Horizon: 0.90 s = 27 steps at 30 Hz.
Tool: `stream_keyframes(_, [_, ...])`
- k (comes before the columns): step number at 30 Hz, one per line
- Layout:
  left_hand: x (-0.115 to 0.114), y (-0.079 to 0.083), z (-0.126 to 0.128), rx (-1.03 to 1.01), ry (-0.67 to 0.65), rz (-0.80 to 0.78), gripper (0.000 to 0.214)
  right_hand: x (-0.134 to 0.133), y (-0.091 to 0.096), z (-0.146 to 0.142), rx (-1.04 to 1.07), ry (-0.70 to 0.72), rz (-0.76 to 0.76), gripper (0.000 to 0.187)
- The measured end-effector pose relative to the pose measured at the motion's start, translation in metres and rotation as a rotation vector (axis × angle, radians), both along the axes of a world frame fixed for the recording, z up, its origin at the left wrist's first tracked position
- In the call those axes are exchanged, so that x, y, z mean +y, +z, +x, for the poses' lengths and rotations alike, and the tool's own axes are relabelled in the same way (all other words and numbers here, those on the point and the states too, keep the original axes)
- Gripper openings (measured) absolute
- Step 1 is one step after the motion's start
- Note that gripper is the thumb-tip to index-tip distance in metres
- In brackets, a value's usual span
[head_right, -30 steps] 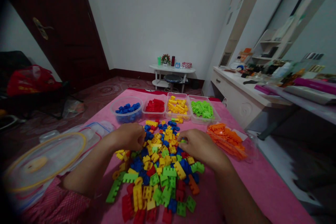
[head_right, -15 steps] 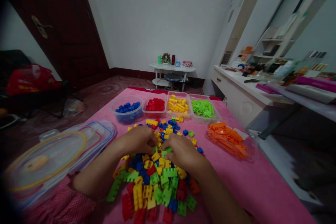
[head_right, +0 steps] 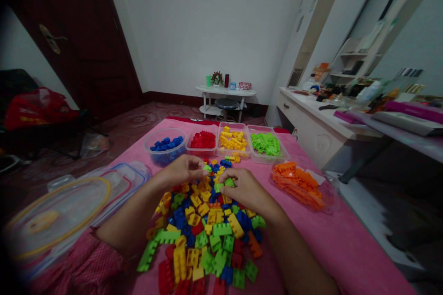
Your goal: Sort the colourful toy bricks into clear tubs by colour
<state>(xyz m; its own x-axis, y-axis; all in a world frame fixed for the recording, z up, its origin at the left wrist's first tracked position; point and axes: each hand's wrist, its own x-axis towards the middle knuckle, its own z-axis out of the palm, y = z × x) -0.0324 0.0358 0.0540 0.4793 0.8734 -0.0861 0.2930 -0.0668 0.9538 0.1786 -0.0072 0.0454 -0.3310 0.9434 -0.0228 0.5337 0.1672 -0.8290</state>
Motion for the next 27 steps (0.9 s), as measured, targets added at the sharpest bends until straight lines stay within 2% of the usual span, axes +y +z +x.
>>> stream_keyframes(3, [0.0, 0.0, 0.003, -0.115, 0.065, -0.054, 0.037, -0.001, -0.003, -0.001, 0.052, 0.01, -0.104, 0.017])
stream_keyframes(8, [0.0, -0.002, 0.007, -0.19, 0.056, 0.031, 0.035, -0.002, -0.001, -0.007, 0.257, -0.067, -0.183, 0.024])
stream_keyframes(13, [-0.005, 0.0, 0.016, -0.171, 0.094, 0.425, 0.024, 0.0, 0.002, -0.014, 0.803, -0.175, -0.332, 0.034])
stream_keyframes(16, [-0.01, 0.004, 0.02, -0.07, 0.102, 0.611, 0.023, -0.001, 0.003, -0.017, 1.053, -0.163, -0.489, 0.028])
stream_keyframes(20, [-0.016, 0.007, 0.022, 0.054, 0.013, 0.673, 0.023, -0.001, 0.001, -0.02, 1.119, -0.155, -0.6, 0.027])
stream_keyframes(27, [-0.023, -0.001, 0.028, 0.058, -0.076, 0.563, 0.048, -0.003, -0.013, -0.024, 1.076, -0.238, -0.519, 0.023])
